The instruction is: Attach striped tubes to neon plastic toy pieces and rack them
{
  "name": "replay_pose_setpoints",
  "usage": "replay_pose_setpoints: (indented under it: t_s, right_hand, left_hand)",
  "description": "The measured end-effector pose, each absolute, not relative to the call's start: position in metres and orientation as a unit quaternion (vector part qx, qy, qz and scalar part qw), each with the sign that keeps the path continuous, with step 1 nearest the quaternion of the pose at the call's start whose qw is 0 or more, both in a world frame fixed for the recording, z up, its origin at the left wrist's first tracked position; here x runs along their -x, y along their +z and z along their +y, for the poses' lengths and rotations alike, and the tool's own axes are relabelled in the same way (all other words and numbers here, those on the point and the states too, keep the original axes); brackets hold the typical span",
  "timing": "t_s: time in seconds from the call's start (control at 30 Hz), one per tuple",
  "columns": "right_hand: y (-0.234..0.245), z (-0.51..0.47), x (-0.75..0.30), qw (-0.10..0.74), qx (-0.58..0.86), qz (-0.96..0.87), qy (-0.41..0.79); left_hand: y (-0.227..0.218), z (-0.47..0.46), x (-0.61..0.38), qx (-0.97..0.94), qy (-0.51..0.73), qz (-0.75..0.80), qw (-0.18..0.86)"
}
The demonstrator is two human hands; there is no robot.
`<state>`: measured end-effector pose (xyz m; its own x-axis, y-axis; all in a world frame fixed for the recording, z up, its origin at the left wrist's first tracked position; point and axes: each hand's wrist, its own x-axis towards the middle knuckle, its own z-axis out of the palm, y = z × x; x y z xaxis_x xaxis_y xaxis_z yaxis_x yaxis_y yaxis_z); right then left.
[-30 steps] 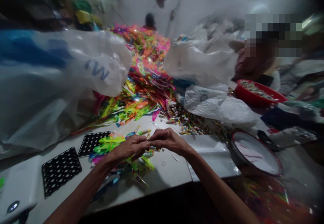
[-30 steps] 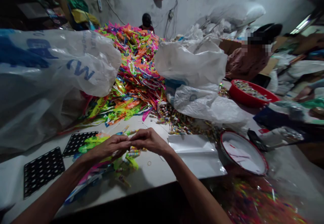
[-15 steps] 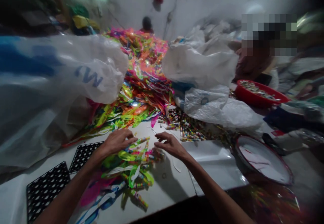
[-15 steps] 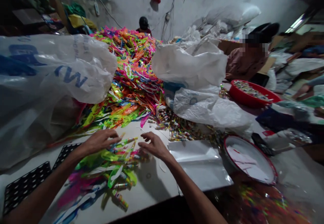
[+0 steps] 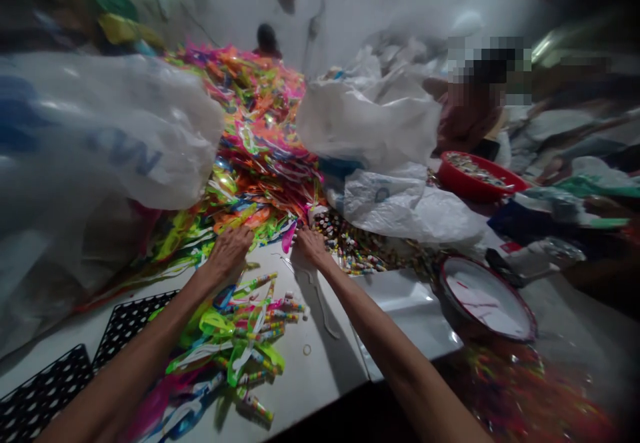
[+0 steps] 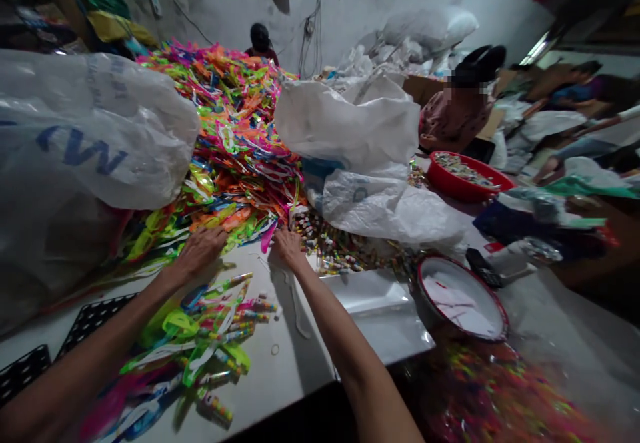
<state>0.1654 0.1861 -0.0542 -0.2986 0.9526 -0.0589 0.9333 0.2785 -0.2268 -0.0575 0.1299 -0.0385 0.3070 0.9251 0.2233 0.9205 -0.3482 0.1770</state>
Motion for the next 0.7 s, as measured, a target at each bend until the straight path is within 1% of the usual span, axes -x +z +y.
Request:
replay_pose_setpoints:
  t_s: [0.07,0.13,0.17,0.2,0.3,0.33,0.37,0.4,0.47,0.6,0.7]
  right_hand:
    - [-0.051,0.179,-0.166,0.06,0.59,-0.798,0.109]
    - [-0.044,0.164,-0.17,0.084,0.594,-0.793,0.106]
    - [-0.04,0.156,-0.173,0.112,0.59,-0.789,0.131]
    - [-0.036,0.146,-0.176,0.153,0.578,-0.78,0.186]
    - [-0.019,0.116,-0.184,0.307,0.474,-0.683,0.463]
    - [-0.013,0.107,-0.185,0.342,0.43,-0.635,0.544]
    - [-0.007,0.098,-0.186,0.361,0.394,-0.595,0.6]
    - [-0.002,0.09,-0.186,0.37,0.368,-0.567,0.638]
    - [0.008,0.077,-0.185,0.373,0.337,-0.538,0.677]
    - [0.016,0.061,-0.185,0.371,0.325,-0.538,0.683]
    - [0.017,0.054,-0.189,0.363,0.313,-0.542,0.691]
  left_hand:
    - [-0.024,0.115,0.053,-0.804,0.157,0.574,-0.016]
    - [-0.012,0.098,0.048,-0.78,0.196,0.594,0.002]
    - [-0.008,0.089,0.046,-0.762,0.225,0.606,0.048]
    - [-0.005,0.082,0.043,-0.74,0.255,0.61,0.123]
    - [0.001,0.062,0.033,-0.662,0.318,0.56,0.383]
    - [0.003,0.057,0.03,-0.641,0.328,0.532,0.445]
    - [0.004,0.052,0.027,-0.627,0.334,0.508,0.487]
    - [0.006,0.048,0.024,-0.621,0.335,0.49,0.511]
    - [0.011,0.038,0.018,-0.621,0.33,0.463,0.54]
    - [0.022,0.019,0.01,-0.599,0.318,0.414,0.607]
    - [0.029,0.011,0.008,-0.607,0.297,0.398,0.62]
